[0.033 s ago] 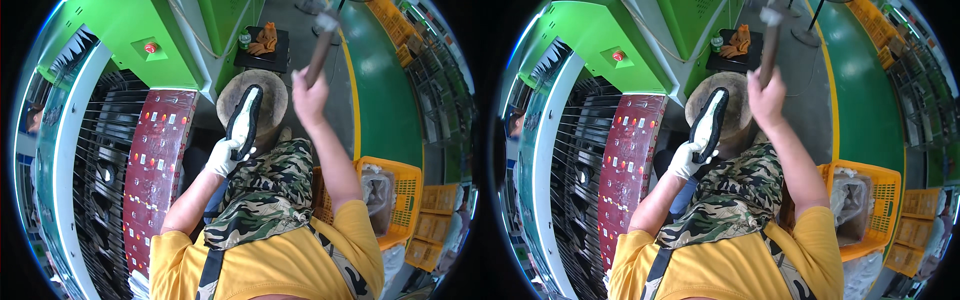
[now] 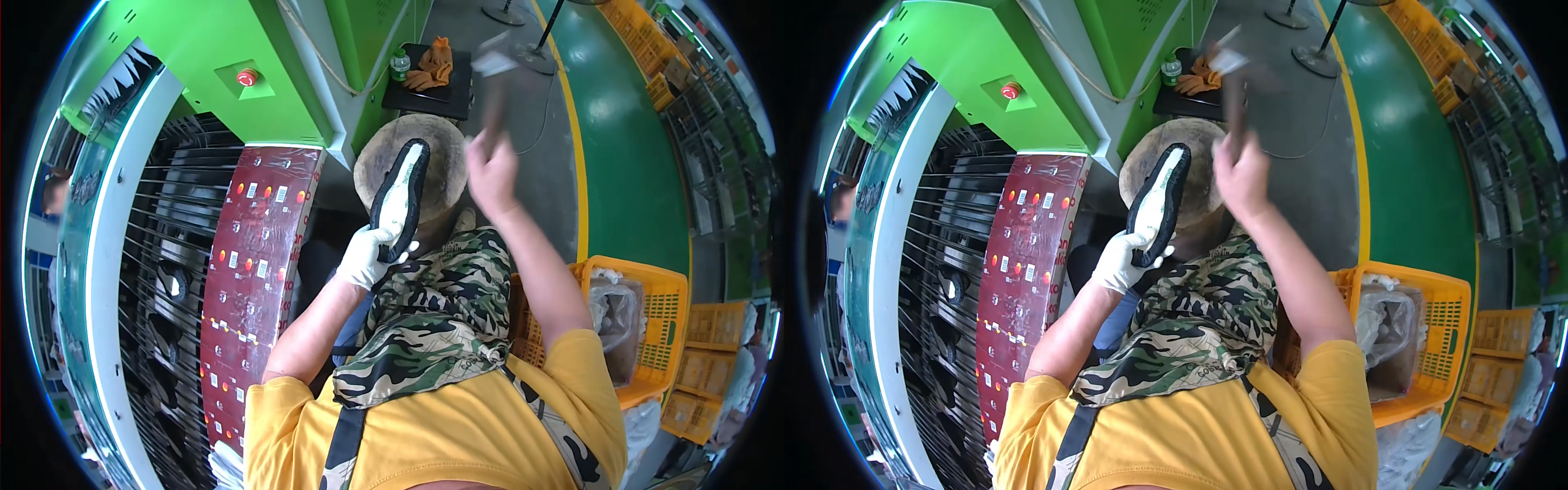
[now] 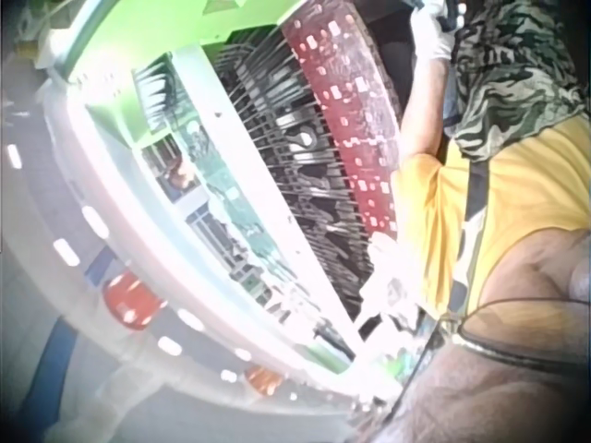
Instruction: The recorder uses a hammer to pound and shape the soles of shoes placed on a wooden block at a factory workstation.
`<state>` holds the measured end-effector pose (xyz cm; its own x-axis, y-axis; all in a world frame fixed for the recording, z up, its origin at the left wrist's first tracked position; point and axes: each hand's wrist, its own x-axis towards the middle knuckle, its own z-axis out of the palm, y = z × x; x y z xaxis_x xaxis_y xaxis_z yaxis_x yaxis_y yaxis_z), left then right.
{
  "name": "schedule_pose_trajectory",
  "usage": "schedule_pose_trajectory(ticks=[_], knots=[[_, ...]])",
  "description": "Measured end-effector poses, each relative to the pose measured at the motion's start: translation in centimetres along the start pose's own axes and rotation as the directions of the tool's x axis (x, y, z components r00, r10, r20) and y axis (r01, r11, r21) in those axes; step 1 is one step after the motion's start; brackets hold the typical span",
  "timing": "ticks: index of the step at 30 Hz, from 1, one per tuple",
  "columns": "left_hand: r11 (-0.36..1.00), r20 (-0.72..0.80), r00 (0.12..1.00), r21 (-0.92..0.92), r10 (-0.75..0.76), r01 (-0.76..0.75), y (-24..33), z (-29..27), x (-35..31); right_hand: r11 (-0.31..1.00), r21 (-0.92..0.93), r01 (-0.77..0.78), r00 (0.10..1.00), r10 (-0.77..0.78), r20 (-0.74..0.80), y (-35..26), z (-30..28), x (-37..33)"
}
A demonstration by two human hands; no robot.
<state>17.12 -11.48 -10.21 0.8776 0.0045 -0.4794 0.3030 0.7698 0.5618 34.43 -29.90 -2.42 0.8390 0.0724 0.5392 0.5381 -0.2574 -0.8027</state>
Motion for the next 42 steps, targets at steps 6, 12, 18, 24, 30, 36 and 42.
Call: schedule_pose_trajectory(ticks=[6,12,18,24,30,36,42], knots=[[0.999,-0.120,0.992,-0.005,0.036,-0.036,0.8,0.4,-0.1,0.927,-0.283,-0.248,0.821,0.356,0.447,-1.8,-2.4,1.6],[0.998,-0.018,0.998,0.009,0.058,-0.058,0.1,-0.9,-0.3,0.982,0.190,0.001,0.997,-0.016,0.080,-4.3,-2.1,3.4],[0.998,-0.018,0.998,0.003,0.063,-0.063,1.1,-0.7,0.3,0.905,-0.353,-0.237,0.731,0.406,0.549,2.9,-0.7,-2.4],[0.998,-0.052,0.996,0.019,0.068,-0.067,0.5,-1.5,0.5,0.949,0.304,-0.076,0.971,0.001,0.240,-8.3,-3.7,4.1],[0.998,-0.052,0.997,0.021,0.058,-0.057,0.6,-0.1,1.1,0.914,-0.396,-0.089,0.862,0.269,0.429,5.0,0.5,-2.7],[0.998,-0.139,0.990,0.054,0.034,-0.027,1.1,-0.3,0.7,0.987,0.097,-0.128,0.907,0.077,0.414,-4.0,-2.1,0.3],[0.998,-0.063,0.997,-0.022,0.051,-0.053,0.5,-1.3,1.3,0.961,0.258,-0.102,0.995,0.092,0.049,-0.3,-0.3,-1.5]])
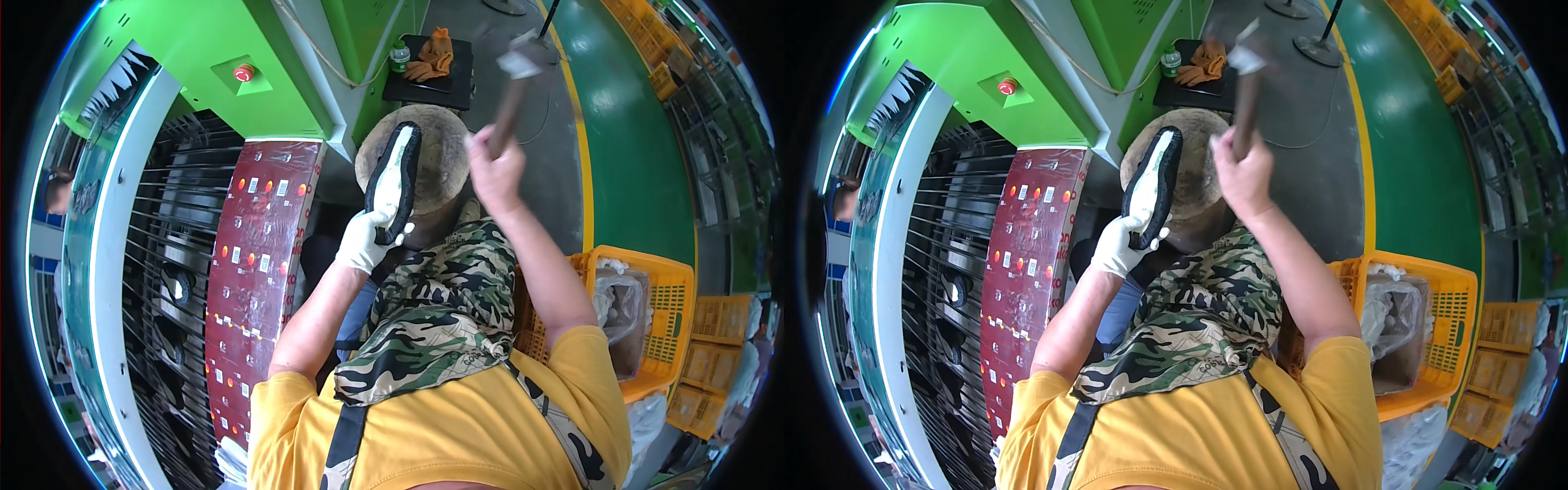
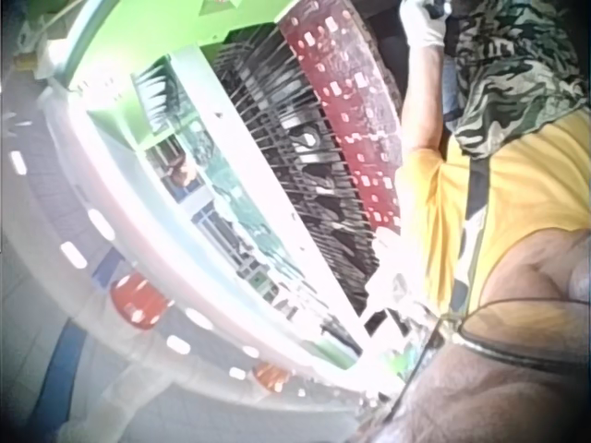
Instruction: The recorder uses a hammer to pound and shape the soles of shoes placed on a wooden block at a factory workstation.
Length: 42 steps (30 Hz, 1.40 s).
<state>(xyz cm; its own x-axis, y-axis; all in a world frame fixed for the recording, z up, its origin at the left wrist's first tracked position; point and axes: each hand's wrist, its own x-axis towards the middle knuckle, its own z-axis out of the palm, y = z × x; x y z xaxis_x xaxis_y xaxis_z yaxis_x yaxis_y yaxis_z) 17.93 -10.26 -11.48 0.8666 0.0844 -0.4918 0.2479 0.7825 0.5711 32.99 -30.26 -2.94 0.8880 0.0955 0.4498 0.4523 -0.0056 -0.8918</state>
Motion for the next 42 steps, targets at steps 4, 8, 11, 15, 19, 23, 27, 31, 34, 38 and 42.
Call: schedule_pose_trajectory(ticks=[4,8,11,15,19,23,27,31,34,38,42], knots=[[1.000,-0.054,0.999,0.027,0.000,0.002,0.4,0.9,-0.3,0.810,-0.574,-0.121,0.861,0.374,0.346,5.5,-1.3,-2.5],[0.999,-0.045,0.999,0.047,0.004,-0.002,0.4,0.2,0.0,0.971,-0.198,-0.138,0.901,0.206,0.383,-2.3,-1.7,-0.4],[1.000,-0.067,0.998,-0.004,0.013,-0.014,0.2,0.4,-0.3,0.993,0.068,-0.093,0.964,0.073,0.255,-5.1,-1.5,0.2],[0.999,-0.053,0.999,0.043,0.003,-0.001,0.3,1.1,0.2,0.964,-0.245,-0.098,0.983,0.133,0.129,4.8,-0.6,-3.7],[1.000,-0.060,0.998,-0.001,-0.016,0.016,0.7,1.1,-0.2,0.871,-0.452,-0.195,0.827,0.393,0.401,4.9,-0.8,-2.9],[1.000,-0.037,0.999,-0.017,0.000,0.000,0.3,-0.2,0.2,0.974,0.025,-0.226,0.912,0.203,0.356,-2.3,-0.9,-1.5],[1.000,-0.018,1.000,0.000,-0.002,0.002,0.3,-0.2,0.4,0.989,0.031,-0.142,0.964,0.132,0.231,-0.1,-0.6,-3.4],[0.999,-0.048,0.998,0.025,-0.027,0.028,0.3,0.2,0.0,0.808,-0.533,-0.252,0.719,0.525,0.455,5.2,-1.3,-5.0],[1.000,-0.065,0.998,0.001,-0.014,0.014,0.4,0.0,0.3,0.952,-0.256,-0.166,0.844,0.271,0.463,0.4,-1.6,-2.4],[0.996,-0.025,1.000,-0.089,-0.014,0.012,0.2,-0.7,0.5,0.977,0.194,-0.084,0.956,0.024,0.291,-5.2,-1.5,-1.2],[1.000,-0.053,0.998,-0.022,-0.017,0.016,0.3,0.5,0.5,0.970,-0.147,-0.192,0.944,0.223,0.242,2.6,-1.1,-6.0]])
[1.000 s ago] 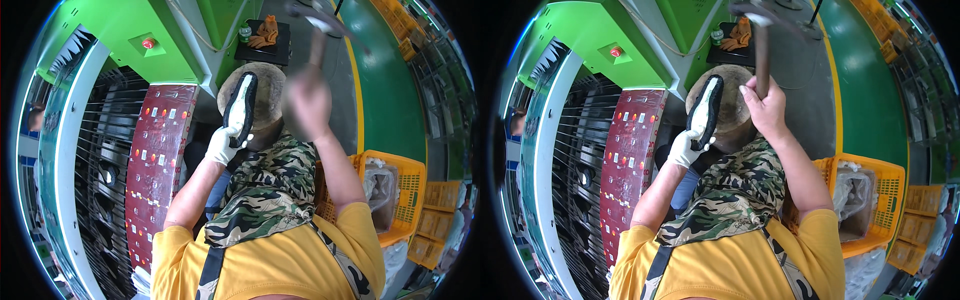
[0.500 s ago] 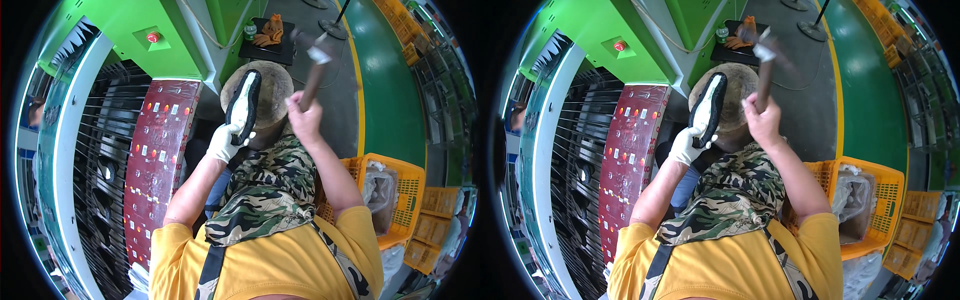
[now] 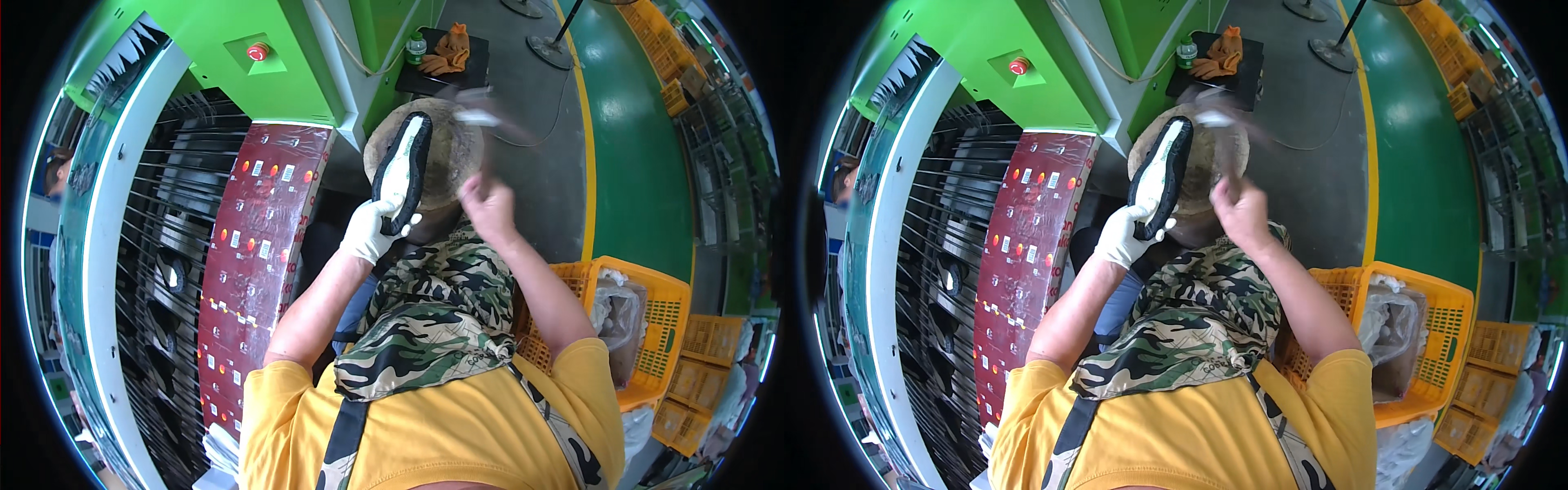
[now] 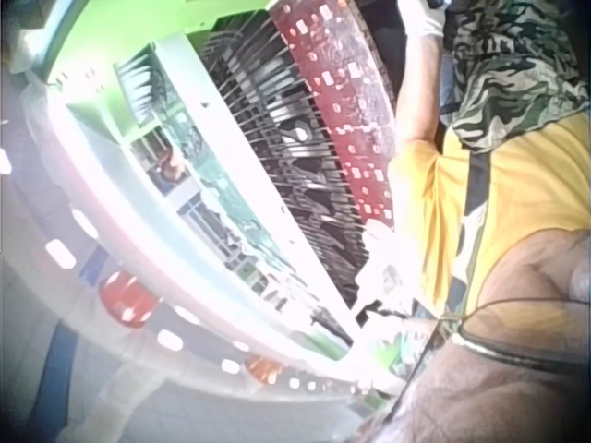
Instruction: The recorder uses a hammer to pound and shape the soles of shoes placed on a wooden block at a factory workstation.
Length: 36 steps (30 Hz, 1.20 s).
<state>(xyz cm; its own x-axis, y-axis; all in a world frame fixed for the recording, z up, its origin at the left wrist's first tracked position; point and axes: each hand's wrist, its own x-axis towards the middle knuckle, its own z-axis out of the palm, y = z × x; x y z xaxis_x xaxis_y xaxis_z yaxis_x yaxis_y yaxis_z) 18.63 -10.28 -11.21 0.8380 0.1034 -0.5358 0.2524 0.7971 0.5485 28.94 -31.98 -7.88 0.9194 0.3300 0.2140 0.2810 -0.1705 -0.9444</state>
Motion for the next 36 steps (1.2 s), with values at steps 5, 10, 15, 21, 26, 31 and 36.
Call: schedule_pose_trajectory(ticks=[5,10,15,21,26,31,36], knots=[[0.997,0.048,0.996,-0.031,0.071,-0.070,-0.4,-1.2,-0.6,0.978,-0.050,-0.201,0.960,0.207,0.189,-2.2,-1.4,0.1],[0.994,-0.003,0.999,-0.099,0.050,-0.050,-0.1,-0.2,0.1,0.945,0.321,0.063,0.996,-0.041,-0.074,-4.1,-1.3,-0.4],[0.997,-0.015,0.997,0.008,0.076,-0.076,0.3,0.9,-0.4,0.940,-0.310,-0.142,0.938,0.228,0.262,-0.5,-0.7,0.5],[0.993,0.038,0.993,0.023,0.115,-0.116,-0.4,-0.4,-0.5,0.960,-0.220,-0.173,0.934,0.230,0.272,3.4,0.8,0.5],[0.994,-0.031,0.995,-0.046,0.099,-0.100,-1.4,0.0,-0.3,0.958,0.044,-0.283,0.947,0.272,0.173,4.4,0.3,-0.5],[0.988,-0.050,0.991,-0.088,0.120,-0.124,-1.6,0.3,-2.0,0.853,-0.176,-0.492,0.798,0.522,0.301,8.9,0.6,-0.8],[0.981,0.053,0.984,-0.101,0.172,-0.166,0.1,-2.6,-6.9,0.755,-0.050,-0.654,0.713,0.637,0.292,10.3,0.1,-0.7]])
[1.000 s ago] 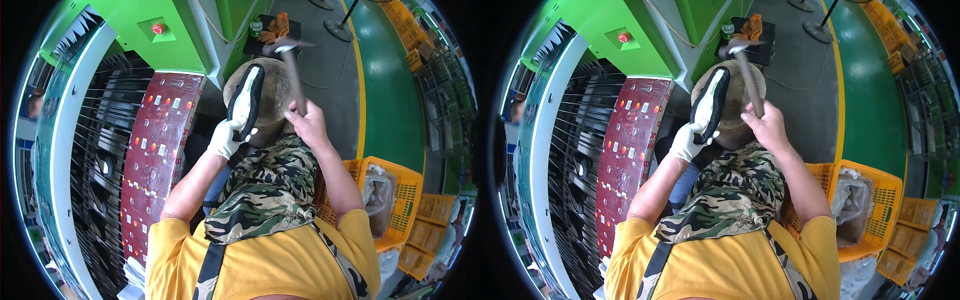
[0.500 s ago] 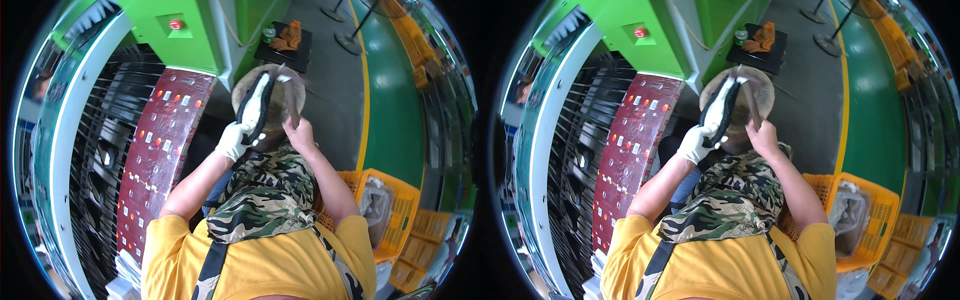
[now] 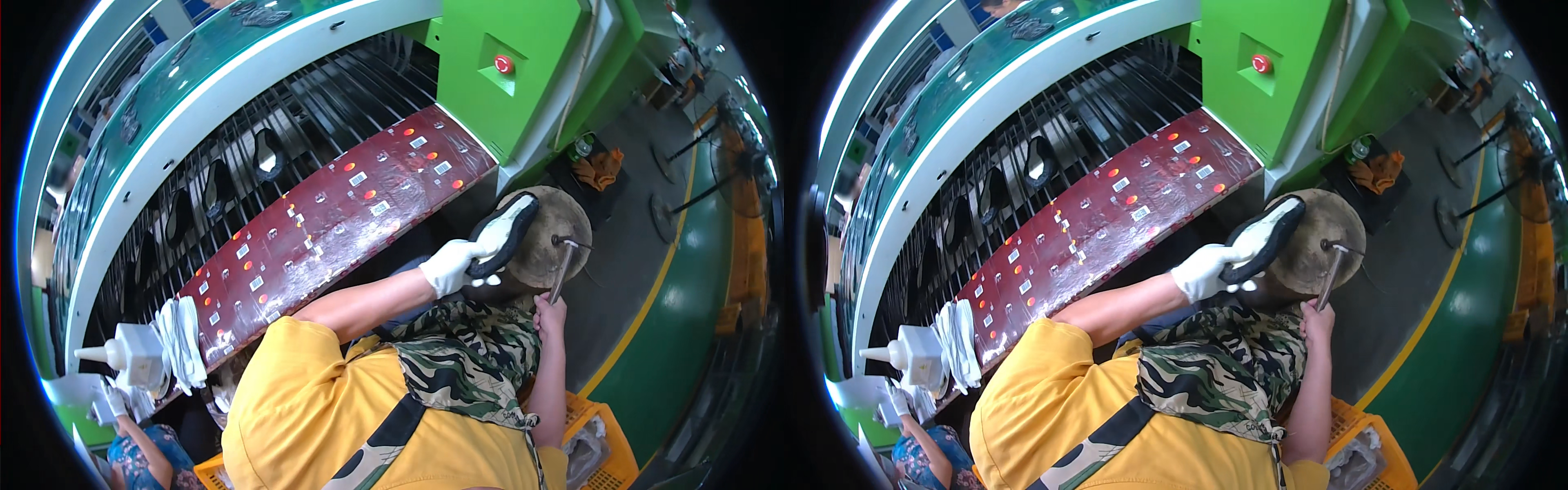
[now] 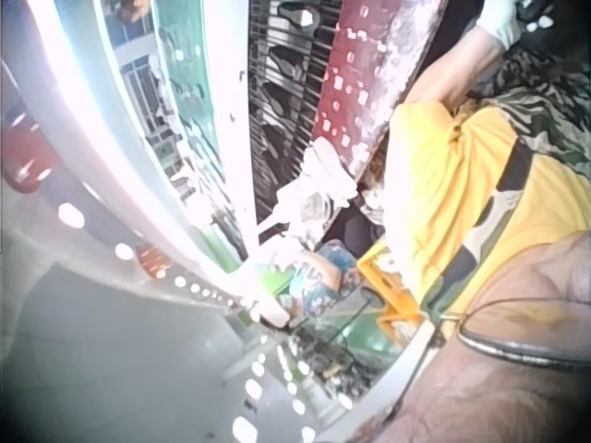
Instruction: The recorder uses a hammer to pound and shape the soles of shoes placed on a wooden block at a factory workstation.
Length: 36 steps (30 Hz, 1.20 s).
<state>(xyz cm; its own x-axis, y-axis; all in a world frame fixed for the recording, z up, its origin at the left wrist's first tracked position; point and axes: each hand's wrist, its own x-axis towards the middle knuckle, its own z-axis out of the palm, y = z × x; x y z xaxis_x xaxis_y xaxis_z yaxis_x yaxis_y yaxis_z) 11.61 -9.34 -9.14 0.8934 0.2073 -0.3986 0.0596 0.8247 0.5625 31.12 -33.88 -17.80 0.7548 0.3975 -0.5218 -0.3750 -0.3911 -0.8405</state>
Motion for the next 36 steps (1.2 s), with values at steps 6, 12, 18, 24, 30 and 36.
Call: schedule_pose_trajectory(ticks=[6,12,18,24,30,36], knots=[[0.970,-0.089,0.967,0.053,0.239,-0.235,6.1,-0.7,-9.9,0.999,0.020,-0.030,1.000,0.030,-0.001,2.5,-0.2,0.9],[0.825,-0.316,0.766,0.119,0.559,-0.553,13.9,-5.8,-10.0,0.994,0.100,-0.049,0.999,0.051,-0.017,3.3,0.2,0.9],[0.784,-0.597,0.550,0.237,0.584,-0.574,23.2,-16.5,-3.6,0.986,0.133,-0.097,0.995,0.098,0.001,2.7,0.5,0.5],[0.763,-0.619,0.509,0.243,0.598,-0.600,28.7,-21.2,3.5,0.987,0.132,-0.094,0.995,0.097,-0.017,2.5,0.1,0.0],[0.702,-0.769,0.444,0.008,0.460,-0.712,33.0,-26.5,7.4,0.981,0.149,-0.126,0.992,0.128,-0.001,1.5,1.6,-0.4],[0.840,-0.663,0.601,0.078,0.446,-0.537,28.4,-22.3,6.2,0.990,0.127,0.064,0.987,-0.044,-0.152,0.1,1.0,-0.5]])
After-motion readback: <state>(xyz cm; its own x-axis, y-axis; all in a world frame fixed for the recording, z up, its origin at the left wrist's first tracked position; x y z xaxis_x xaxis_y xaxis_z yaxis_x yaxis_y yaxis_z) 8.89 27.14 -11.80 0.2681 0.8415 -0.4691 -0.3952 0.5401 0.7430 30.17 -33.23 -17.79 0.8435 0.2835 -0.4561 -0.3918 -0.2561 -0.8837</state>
